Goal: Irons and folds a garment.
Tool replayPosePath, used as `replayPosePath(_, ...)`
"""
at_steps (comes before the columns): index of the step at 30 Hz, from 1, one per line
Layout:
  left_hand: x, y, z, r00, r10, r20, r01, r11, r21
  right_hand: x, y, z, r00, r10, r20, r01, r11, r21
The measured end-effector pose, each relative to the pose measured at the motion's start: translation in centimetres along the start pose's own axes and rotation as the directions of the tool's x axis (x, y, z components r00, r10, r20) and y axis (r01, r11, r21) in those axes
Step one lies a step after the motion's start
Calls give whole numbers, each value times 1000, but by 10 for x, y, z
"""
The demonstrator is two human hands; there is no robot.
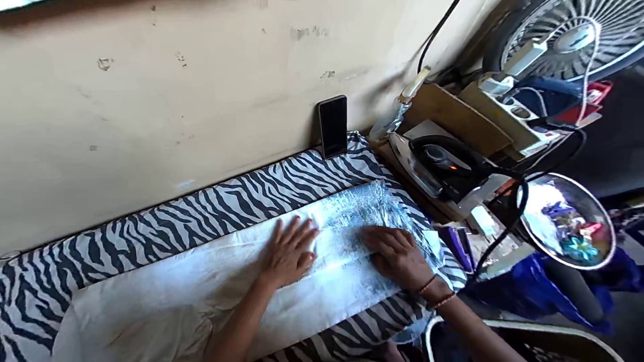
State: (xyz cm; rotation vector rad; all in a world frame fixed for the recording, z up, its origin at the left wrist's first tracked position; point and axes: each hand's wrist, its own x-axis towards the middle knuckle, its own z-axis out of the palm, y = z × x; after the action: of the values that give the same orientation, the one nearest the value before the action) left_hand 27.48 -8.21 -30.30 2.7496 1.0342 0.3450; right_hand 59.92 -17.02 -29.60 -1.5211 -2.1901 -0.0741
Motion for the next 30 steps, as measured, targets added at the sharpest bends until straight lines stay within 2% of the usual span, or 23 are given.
replayPosePath(2,-3,19,4,987,158,32,-155,985,-75,1,10,-13,999,8,40,-7,1000,-10)
replayPosePath(4,-1,26,2,973,219,68,-204,963,-178,5,16,-16,1000,11,11,-11,1000,3)
replayPosePath(6,8,19,-4,995,88,38,-79,980,-183,13,20,-21,1000,-8,-24,8,1000,-3)
replayPosePath(8,21,7,-4,991,-126,-43,123,991,-57,17,18,-28,999,-13,-36,12,1000,-21)
replayPosePath(10,29,5,4,983,-175,-52,177,984,35,15,16,-36,993,69,91,-69,998,-9)
replayPosePath(12,34,23,10,995,-101,-19,101,994,27,21,12,-50,931,223,290,-234,972,5)
replayPosePath(13,37,37,14,999,-34,-16,34,999,10,27,12,-58,915,272,298,-286,958,5)
replayPosePath(14,40,54,18,1000,31,-6,-31,999,-19,34,15,-67,928,291,232,-300,954,6)
replayPosePath(16,41,95,32,987,161,6,-160,985,-66,53,35,-83,956,292,-1,-292,955,-45)
replayPosePath(17,36,118,37,974,228,1,-226,966,-128,64,48,-91,945,316,-85,-323,942,-92)
replayPosePath(18,28,141,39,956,293,-3,-286,934,-214,77,61,-101,921,371,-122,-386,911,-142)
replayPosePath(20,6,174,26,923,384,-11,-350,828,-439,102,83,-120,838,541,-69,-542,812,-215)
replayPosePath(21,-9,179,15,936,350,-40,-326,818,-474,113,96,-127,790,613,-4,-593,763,-258)
replayPosePath(22,-27,176,3,963,238,-123,-268,878,-396,124,107,-132,747,662,64,-618,727,-299)
replayPosePath(23,-48,164,-7,970,73,-231,-128,964,-233,132,117,-135,713,691,120,-630,707,-323)
replayPosePath(24,-72,144,-17,948,-101,-303,83,994,-70,136,126,-139,685,708,170,-639,697,-325)
replayPosePath(25,-101,123,-26,914,-280,-292,299,954,23,137,133,-144,673,705,221,-641,706,-300)
replayPosePath(26,-132,105,-37,869,-443,-221,456,890,9,139,128,-149,684,679,267,-623,734,-270)
replayPosePath(27,-158,93,-54,814,-569,-114,567,822,-53,144,105,-151,704,638,312,-579,770,-267)
replayPosePath(28,-175,81,-73,776,-627,-68,618,778,-110,150,71,-151,727,587,357,-516,809,-280)
replayPosePath(29,-187,74,-93,741,-669,-55,651,736,-186,155,32,-146,744,532,404,-447,846,-289)
replayPosePath(30,-195,66,-109,722,-681,-123,644,726,-241,157,-12,-137,746,475,467,-389,880,-274)
